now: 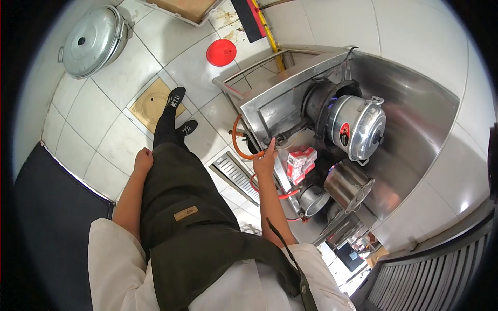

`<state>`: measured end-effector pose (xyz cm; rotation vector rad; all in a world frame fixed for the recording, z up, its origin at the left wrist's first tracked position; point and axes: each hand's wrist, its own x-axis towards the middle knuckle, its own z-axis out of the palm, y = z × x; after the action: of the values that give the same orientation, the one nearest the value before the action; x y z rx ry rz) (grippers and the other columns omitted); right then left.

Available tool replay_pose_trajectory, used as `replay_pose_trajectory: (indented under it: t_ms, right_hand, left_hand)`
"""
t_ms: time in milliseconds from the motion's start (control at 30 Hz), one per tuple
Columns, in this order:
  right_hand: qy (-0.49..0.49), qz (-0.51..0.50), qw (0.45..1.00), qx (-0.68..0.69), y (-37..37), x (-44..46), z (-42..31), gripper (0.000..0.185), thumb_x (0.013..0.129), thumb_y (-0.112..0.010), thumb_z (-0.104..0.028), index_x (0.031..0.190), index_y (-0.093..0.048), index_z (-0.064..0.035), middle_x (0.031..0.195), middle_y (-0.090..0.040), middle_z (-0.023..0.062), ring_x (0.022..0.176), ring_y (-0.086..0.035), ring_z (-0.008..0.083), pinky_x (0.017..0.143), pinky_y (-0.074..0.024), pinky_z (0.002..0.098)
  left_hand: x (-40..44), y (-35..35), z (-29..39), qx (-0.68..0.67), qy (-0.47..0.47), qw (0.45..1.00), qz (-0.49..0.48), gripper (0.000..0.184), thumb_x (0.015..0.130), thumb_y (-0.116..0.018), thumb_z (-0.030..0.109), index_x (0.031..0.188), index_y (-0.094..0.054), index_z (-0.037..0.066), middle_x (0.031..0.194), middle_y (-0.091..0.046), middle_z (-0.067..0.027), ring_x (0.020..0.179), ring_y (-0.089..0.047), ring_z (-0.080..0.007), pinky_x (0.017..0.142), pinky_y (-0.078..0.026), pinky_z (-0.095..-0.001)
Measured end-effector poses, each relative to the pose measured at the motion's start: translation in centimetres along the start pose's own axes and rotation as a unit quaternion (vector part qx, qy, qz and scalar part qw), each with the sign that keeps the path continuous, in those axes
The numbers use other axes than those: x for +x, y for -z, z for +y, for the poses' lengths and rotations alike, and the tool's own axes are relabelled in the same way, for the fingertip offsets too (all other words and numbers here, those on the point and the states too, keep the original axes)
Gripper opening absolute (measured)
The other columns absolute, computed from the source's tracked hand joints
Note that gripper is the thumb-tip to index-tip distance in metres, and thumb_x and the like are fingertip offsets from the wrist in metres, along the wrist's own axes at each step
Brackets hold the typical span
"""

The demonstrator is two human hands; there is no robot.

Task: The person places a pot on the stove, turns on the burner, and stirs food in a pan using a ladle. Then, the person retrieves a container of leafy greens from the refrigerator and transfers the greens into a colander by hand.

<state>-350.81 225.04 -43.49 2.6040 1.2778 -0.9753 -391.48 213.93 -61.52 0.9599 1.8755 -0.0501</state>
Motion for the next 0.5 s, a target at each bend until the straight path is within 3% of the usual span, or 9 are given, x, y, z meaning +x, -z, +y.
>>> replay_pose_trajectory:
  t_ms: [200,267,400,433,500]
  right_hand:
    - [-0.002,0.01,1.0,0.021,-0.1,0.0,0.8,0.091,0.073,-0.059,0.002,0.144,-0.006,-0.019,0.13,-0.03,0.0302,0.113,-0.047,0.0385,0.093,-0.0415,0.038]
    - [0.041,0.036,0.999,0.007,0.0,-0.6,1.3,0.092,0.072,-0.059,0.003,0.144,-0.007,-0.019,0.129,-0.032,0.029,0.112,-0.047,0.0397,0.093,-0.0416,0.0391]
    - [-0.003,0.039,0.999,0.004,2.1,-3.8,0.4,0.087,0.073,-0.059,-0.002,0.143,-0.009,-0.0164,0.124,-0.036,0.026,0.115,-0.041,0.043,0.095,-0.0388,0.0439]
    - [-0.043,0.027,0.999,-0.014,2.5,-4.8,0.1,0.084,0.072,-0.058,-0.002,0.142,-0.015,-0.0208,0.125,-0.034,0.0278,0.109,-0.047,0.0417,0.086,-0.0451,0.0452]
    - [-0.002,0.04,0.999,0.031,2.4,-7.0,1.1,0.081,0.074,-0.059,-0.006,0.141,-0.017,-0.0186,0.124,-0.035,0.0287,0.108,-0.046,0.0437,0.088,-0.0437,0.0459]
  left_hand:
    - [1.5,1.1,0.8,0.025,-0.014,1.0,-0.006,0.017,0.079,-0.054,0.014,0.085,-0.062,0.0,0.083,-0.063,-0.0209,0.081,-0.06,-0.0367,0.073,-0.048,-0.042]
    - [2.5,1.2,0.6,0.049,-0.041,0.998,-0.004,0.018,0.08,-0.054,0.015,0.086,-0.062,0.0,0.083,-0.063,-0.0206,0.082,-0.061,-0.0366,0.073,-0.048,-0.0419]
    - [6.2,1.8,-0.2,0.076,-0.071,0.994,-0.026,0.024,0.082,-0.055,0.022,0.09,-0.061,0.0,0.085,-0.064,-0.0201,0.083,-0.061,-0.0358,0.073,-0.048,-0.0423]
    - [6.9,2.3,0.4,0.092,-0.067,0.993,-0.031,0.025,0.082,-0.055,0.023,0.091,-0.061,0.0,0.085,-0.064,-0.0201,0.083,-0.061,-0.0358,0.073,-0.048,-0.0425]
    - [7.6,4.0,2.9,0.127,-0.105,0.986,-0.032,0.025,0.083,-0.054,0.023,0.09,-0.061,0.0,0.088,-0.064,-0.0207,0.085,-0.061,-0.0365,0.074,-0.048,-0.0432]
